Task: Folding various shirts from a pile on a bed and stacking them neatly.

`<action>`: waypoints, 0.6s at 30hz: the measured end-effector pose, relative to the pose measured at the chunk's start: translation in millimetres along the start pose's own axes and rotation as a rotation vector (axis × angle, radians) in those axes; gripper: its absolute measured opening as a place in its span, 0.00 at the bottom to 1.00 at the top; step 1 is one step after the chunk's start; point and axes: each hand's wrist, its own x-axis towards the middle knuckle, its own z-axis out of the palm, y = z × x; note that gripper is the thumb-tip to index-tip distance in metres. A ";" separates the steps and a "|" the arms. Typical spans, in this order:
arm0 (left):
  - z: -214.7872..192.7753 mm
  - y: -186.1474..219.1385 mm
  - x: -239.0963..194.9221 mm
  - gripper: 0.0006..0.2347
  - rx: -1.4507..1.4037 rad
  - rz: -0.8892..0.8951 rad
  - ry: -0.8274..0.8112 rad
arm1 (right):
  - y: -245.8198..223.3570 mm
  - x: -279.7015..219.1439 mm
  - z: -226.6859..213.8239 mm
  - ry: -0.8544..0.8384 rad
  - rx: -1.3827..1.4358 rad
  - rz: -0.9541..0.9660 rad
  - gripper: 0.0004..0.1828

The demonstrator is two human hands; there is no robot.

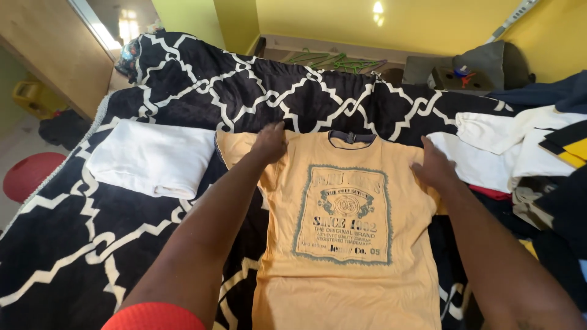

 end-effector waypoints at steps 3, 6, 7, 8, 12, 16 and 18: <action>25.1 -14.8 11.5 0.27 -0.011 0.068 -0.045 | 13.0 2.9 8.6 -0.126 -0.155 0.100 0.47; 8.3 -7.4 -7.4 0.18 0.003 0.192 0.096 | 23.8 4.0 15.0 -0.156 -0.237 0.115 0.38; 0.2 -4.1 -11.2 0.17 -0.009 0.187 0.089 | 26.1 4.3 14.5 -0.094 -0.095 0.157 0.32; -8.8 -0.3 -16.0 0.17 -0.021 0.182 0.082 | 28.2 3.5 13.0 -0.032 0.049 0.199 0.28; -87.4 37.2 -62.5 0.15 -0.090 0.154 0.030 | -6.5 -27.8 -24.5 0.006 0.278 0.236 0.19; -135.5 62.5 -105.2 0.11 -0.398 0.097 0.014 | 7.3 -37.6 -56.7 -0.102 0.437 0.120 0.16; -156.8 78.1 -127.8 0.12 -0.481 0.070 0.018 | 10.2 -47.3 -71.8 -0.192 0.550 0.084 0.14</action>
